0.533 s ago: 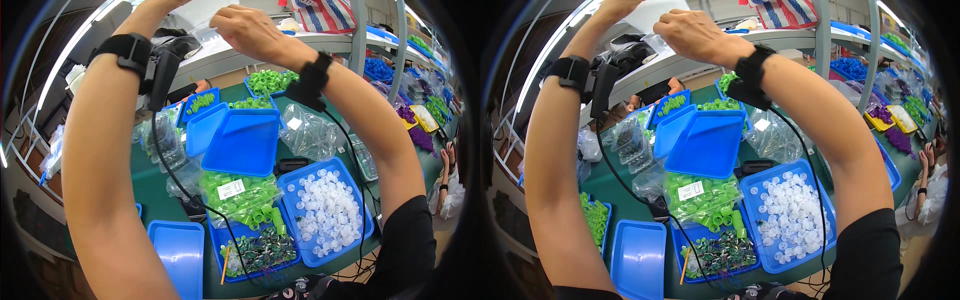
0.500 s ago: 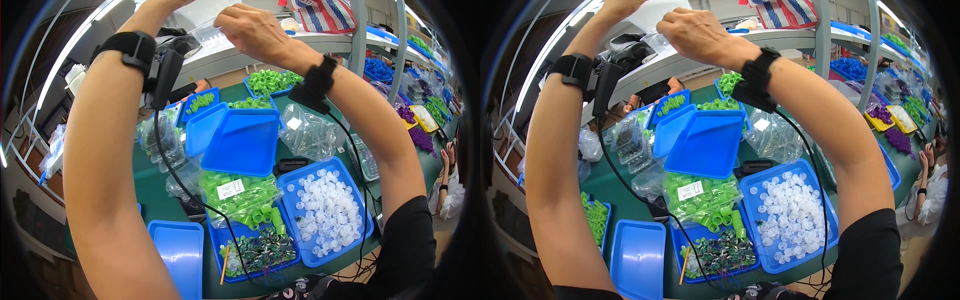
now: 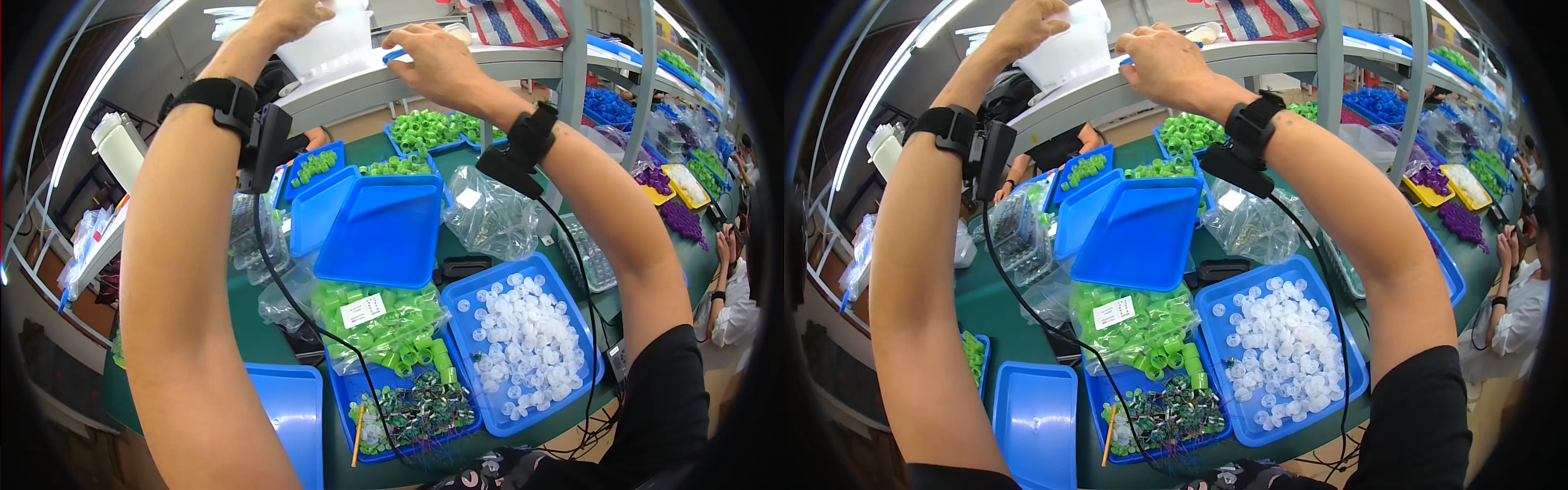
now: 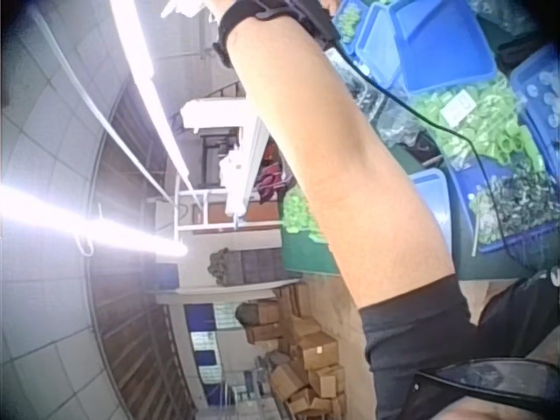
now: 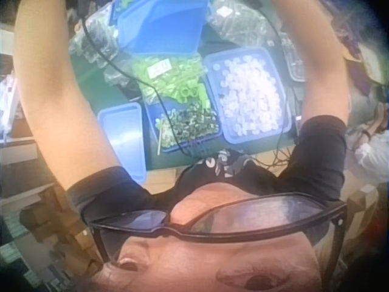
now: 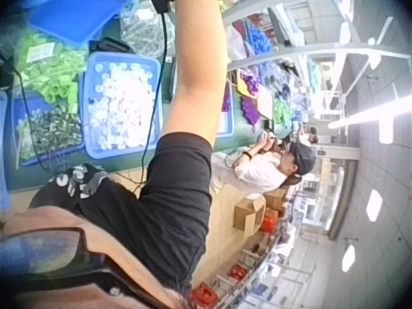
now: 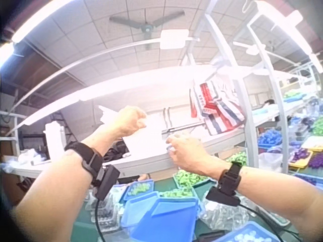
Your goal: The recorder is assembling small electronic components by inserting colorful plastic caps over internal circuitry and wires.
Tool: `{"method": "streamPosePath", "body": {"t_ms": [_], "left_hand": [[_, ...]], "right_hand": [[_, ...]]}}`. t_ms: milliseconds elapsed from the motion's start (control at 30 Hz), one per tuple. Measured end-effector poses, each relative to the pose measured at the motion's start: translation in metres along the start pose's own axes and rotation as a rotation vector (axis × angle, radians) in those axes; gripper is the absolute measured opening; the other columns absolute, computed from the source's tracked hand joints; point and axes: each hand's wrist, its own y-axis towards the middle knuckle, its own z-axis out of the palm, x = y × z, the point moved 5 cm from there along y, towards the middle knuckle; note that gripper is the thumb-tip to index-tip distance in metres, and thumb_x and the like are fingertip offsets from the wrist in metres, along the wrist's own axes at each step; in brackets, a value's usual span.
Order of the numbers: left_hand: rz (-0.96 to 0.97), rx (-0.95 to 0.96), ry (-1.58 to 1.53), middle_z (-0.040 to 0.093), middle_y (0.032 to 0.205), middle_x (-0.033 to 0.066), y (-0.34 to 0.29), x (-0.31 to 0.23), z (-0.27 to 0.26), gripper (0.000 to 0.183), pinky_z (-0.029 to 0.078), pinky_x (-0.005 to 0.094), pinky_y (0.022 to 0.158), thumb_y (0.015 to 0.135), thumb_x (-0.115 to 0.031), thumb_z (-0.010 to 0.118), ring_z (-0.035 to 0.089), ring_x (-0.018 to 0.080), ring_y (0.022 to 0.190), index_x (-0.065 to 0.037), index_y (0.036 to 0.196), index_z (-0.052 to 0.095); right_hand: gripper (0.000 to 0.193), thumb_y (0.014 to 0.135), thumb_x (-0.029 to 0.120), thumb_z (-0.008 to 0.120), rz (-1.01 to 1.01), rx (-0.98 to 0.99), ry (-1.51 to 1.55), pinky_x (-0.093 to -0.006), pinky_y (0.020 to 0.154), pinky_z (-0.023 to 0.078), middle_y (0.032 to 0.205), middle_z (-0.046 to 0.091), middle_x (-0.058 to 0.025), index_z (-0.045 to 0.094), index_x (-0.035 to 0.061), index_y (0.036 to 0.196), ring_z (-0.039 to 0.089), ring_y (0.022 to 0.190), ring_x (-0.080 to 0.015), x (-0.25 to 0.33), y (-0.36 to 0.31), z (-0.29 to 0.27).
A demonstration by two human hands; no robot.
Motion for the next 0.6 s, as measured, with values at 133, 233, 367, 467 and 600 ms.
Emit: {"method": "streamPosePath", "body": {"t_ms": [133,233,367,467,600], "left_hand": [[0.046,-0.039,0.057,0.068,0.099,0.0216,-0.005,-0.025,0.022,0.032,0.050,0.0421,0.089,0.076,-0.020,0.066,0.064,0.0370,0.097,-0.002,0.102,0.070],[0.061,-0.015,0.035,0.067,0.099,0.0213,-0.007,-0.019,0.027,0.033,0.050,0.0433,0.087,0.074,-0.021,0.063,0.064,0.0369,0.097,-0.004,0.102,0.069],[0.119,0.006,0.159,0.068,0.097,0.0191,-0.004,-0.035,0.012,0.030,0.051,0.0440,0.083,0.077,-0.026,0.058,0.065,0.0366,0.092,-0.007,0.095,0.069],[0.388,0.034,0.414,0.069,0.097,0.0179,-0.004,-0.045,0.011,0.033,0.051,0.0438,0.082,0.078,-0.030,0.056,0.065,0.0356,0.092,-0.006,0.097,0.069],[0.126,-0.004,0.212,0.067,0.110,0.0180,-0.019,-0.077,-0.043,0.041,0.052,0.0405,0.085,0.085,-0.040,0.056,0.065,0.0338,0.098,-0.008,0.107,0.069]], "right_hand": [[0.026,0.086,0.026,0.062,-0.008,0.005,-0.015,-0.0420,0.088,0.050,0.105,0.067,-0.0137,0.064,0.0072,0.104,0.061,0.105,-0.0315,-0.002,-0.008,0.014],[0.028,0.086,0.033,0.063,-0.029,0.035,-0.142,-0.0439,0.079,0.053,0.096,0.069,-0.0107,0.063,0.0103,0.101,0.065,0.096,-0.0306,-0.006,-0.017,0.019],[0.025,0.086,0.026,0.061,0.027,0.224,-0.201,-0.0446,0.079,0.051,0.099,0.066,-0.0138,0.061,0.0049,0.099,0.061,0.097,-0.0327,-0.013,-0.016,0.000],[0.029,0.088,0.026,0.057,-0.032,0.172,-0.163,-0.0441,0.082,0.049,0.101,0.063,-0.0161,0.058,0.0031,0.106,0.060,0.095,-0.0350,-0.003,-0.016,-0.005],[0.032,0.091,0.028,0.054,-0.259,0.162,-0.099,-0.0434,0.089,0.046,0.101,0.064,-0.0183,0.057,0.0034,0.111,0.059,0.101,-0.0353,0.010,-0.018,0.005]]}}
